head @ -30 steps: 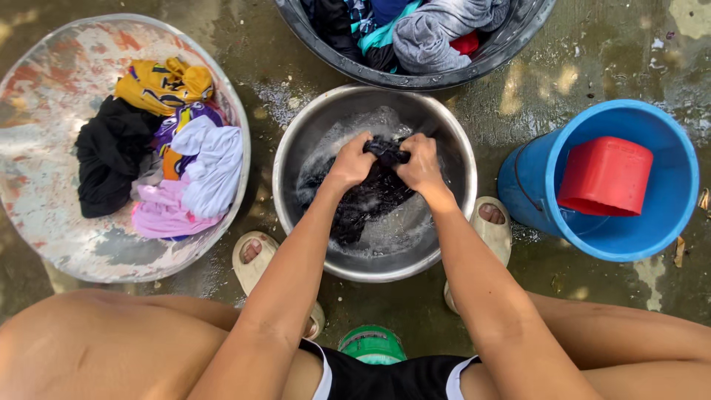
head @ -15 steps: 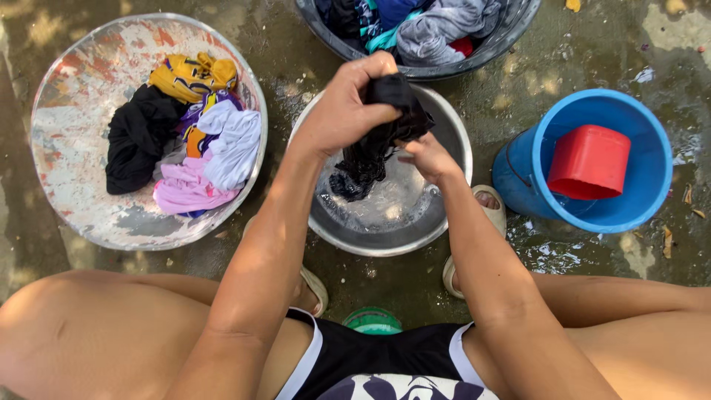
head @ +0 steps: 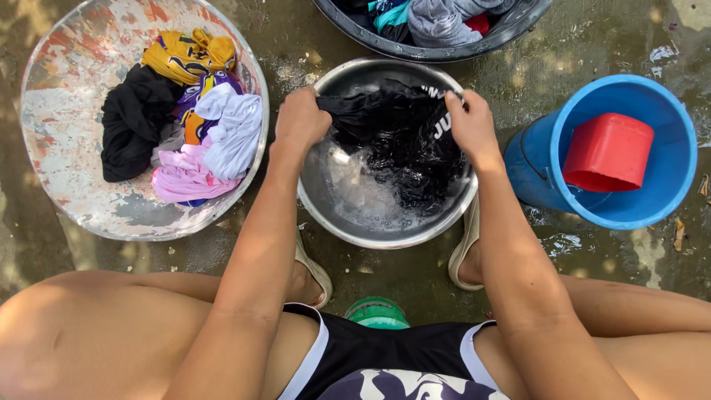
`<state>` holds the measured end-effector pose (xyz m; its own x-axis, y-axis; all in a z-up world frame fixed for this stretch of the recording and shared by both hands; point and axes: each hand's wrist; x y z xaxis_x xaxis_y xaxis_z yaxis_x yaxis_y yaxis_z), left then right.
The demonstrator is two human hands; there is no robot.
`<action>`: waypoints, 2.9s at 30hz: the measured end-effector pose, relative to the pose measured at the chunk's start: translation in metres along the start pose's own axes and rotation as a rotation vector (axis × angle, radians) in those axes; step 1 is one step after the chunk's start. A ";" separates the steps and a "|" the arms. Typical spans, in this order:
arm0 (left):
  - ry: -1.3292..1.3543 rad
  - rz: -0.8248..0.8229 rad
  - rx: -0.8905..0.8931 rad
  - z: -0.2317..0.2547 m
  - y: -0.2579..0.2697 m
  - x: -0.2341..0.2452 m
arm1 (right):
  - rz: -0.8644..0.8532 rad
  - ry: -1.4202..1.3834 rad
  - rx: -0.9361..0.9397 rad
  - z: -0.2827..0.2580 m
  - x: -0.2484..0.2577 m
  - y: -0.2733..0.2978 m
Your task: The person washes clothes by hand in a basin of soapy water, wrings them out, and places them into a separate basin.
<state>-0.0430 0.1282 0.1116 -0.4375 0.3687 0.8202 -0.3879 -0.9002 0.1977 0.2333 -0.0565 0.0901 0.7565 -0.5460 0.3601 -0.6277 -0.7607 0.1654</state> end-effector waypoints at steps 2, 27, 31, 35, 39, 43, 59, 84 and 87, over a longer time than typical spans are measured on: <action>0.000 0.102 -0.069 0.009 0.007 -0.021 | 0.115 0.401 0.040 0.017 -0.004 0.003; -0.558 -0.312 -0.198 -0.037 0.024 -0.159 | -0.466 1.017 0.046 0.099 -0.101 0.014; -0.449 -0.196 -0.222 -0.042 0.026 -0.155 | -0.650 1.069 -0.203 0.066 -0.101 -0.017; -0.117 -0.359 0.209 -0.025 0.020 -0.149 | -0.533 1.026 -0.054 0.058 -0.091 0.022; 0.103 -0.312 0.278 -0.004 0.026 -0.119 | -0.394 0.908 0.236 0.056 -0.092 0.058; 0.340 -0.086 0.177 0.021 0.032 -0.095 | -0.435 0.748 0.199 0.036 -0.096 0.083; 0.409 -0.076 -0.602 -0.003 0.030 -0.034 | -0.302 -1.302 -0.098 -0.098 -0.073 0.069; 0.507 0.187 -0.795 0.139 0.118 0.017 | -0.418 -0.702 -0.900 0.009 -0.038 0.072; 0.746 -0.068 -0.615 0.142 0.125 0.005 | -0.481 -1.010 -0.775 0.018 -0.044 0.062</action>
<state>0.0219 -0.0158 0.2167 -0.7183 0.6587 0.2238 -0.6954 -0.6712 -0.2567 0.1641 -0.0861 0.0685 0.5210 -0.5564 -0.6473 0.0464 -0.7388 0.6724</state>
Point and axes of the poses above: each hand's wrist, its own y-axis away from the middle knuckle, its own x-axis out of the back of the hand, z = x × y, and after that the axes turned 3 degrees about z, right-handed
